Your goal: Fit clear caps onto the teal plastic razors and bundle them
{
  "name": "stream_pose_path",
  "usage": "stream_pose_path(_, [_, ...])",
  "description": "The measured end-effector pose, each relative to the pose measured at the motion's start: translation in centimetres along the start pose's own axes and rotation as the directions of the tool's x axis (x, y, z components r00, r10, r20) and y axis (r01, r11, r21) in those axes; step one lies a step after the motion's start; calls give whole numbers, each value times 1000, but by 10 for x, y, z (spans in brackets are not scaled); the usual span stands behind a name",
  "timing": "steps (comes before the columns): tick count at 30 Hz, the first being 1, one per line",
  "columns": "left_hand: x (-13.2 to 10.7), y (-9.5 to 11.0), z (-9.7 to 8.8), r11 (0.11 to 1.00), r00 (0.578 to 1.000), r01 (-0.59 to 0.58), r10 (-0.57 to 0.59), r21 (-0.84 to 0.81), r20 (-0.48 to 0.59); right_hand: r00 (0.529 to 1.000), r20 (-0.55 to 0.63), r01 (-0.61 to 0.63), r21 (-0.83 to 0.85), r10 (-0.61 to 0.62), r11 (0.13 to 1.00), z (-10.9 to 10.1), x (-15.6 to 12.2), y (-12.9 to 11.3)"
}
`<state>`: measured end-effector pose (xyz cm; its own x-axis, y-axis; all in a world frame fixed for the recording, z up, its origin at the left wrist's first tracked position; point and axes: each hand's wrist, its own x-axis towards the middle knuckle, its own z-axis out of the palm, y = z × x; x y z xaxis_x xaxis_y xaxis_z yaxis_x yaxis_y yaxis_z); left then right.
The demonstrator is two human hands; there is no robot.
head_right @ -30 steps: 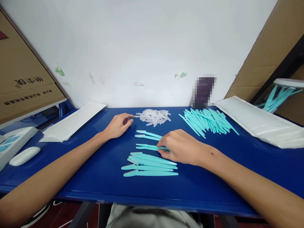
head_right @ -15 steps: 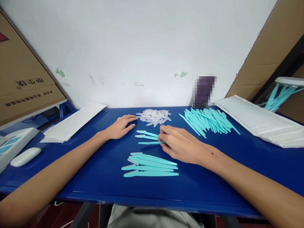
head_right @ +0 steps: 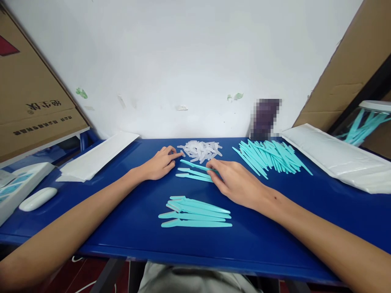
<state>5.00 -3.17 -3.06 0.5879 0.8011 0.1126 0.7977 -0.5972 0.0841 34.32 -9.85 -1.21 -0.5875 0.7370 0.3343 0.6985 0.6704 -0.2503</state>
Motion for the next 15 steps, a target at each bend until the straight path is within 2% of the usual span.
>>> stream_pose_path(3, [-9,-5,-9,999,999,-45,45,-9,-14,1000,-6,7,1,-7,1000,0,0,1])
stream_pose_path(8, [-22,-11,-27,991,1000,-15,15,-134,-1,999,32,24,-1,-24,1000,2,0,2])
stream_pose_path(11, [-24,-11,-31,987,996,26,-39,-159,-77,999,24,27,-5,-27,1000,2,0,3])
stream_pose_path(15, [-21,-10,-31,989,974,98,-117,-107,-192,999,3,33,-8,-33,999,1,-1,3])
